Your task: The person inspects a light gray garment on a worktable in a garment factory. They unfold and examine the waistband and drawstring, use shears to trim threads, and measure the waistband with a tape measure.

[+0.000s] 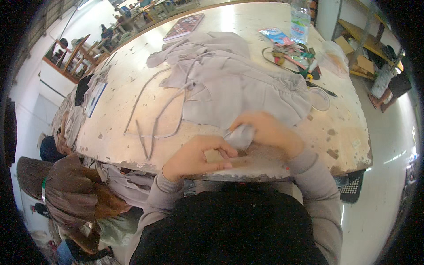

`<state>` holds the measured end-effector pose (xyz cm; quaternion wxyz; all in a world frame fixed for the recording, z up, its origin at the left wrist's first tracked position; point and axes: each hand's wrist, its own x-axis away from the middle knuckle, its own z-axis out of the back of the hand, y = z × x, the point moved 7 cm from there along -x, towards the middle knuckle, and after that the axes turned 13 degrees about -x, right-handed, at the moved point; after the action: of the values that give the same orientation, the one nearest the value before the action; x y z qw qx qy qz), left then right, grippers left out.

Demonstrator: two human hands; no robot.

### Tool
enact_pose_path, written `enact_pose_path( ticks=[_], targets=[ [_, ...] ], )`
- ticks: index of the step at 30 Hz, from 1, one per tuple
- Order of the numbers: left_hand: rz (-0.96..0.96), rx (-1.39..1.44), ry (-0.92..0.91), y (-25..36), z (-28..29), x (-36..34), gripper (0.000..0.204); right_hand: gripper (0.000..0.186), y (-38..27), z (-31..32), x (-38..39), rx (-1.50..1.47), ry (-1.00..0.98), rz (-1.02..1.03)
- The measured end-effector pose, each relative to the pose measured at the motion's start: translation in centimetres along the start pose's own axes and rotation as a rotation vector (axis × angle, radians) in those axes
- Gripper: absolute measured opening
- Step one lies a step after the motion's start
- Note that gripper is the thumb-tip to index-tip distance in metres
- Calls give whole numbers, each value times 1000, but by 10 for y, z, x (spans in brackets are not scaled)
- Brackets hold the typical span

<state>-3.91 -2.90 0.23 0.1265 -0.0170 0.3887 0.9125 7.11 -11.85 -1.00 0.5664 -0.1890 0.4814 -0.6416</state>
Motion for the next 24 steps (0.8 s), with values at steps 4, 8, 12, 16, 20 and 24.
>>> enact_pose_path(
  ticks=[4,8,12,16,20,24],
  targets=[
    [253,-196,299,-52,55,-1,17,39,35,102,32,318,537,-213],
    [326,-626,431,-93,74,-8,21,42,49,123,48,525,627,-209],
    [246,-864,545,-105,68,-32,26,38,25,95,28,605,617,39],
    [183,-946,635,-109,62,-52,31,35,17,58,-11,444,438,80],
    [71,-925,597,-103,46,-69,30,41,18,18,-45,616,475,198],
    [119,-147,437,-104,27,-69,13,34,36,-4,-55,645,216,71]
  ],
)
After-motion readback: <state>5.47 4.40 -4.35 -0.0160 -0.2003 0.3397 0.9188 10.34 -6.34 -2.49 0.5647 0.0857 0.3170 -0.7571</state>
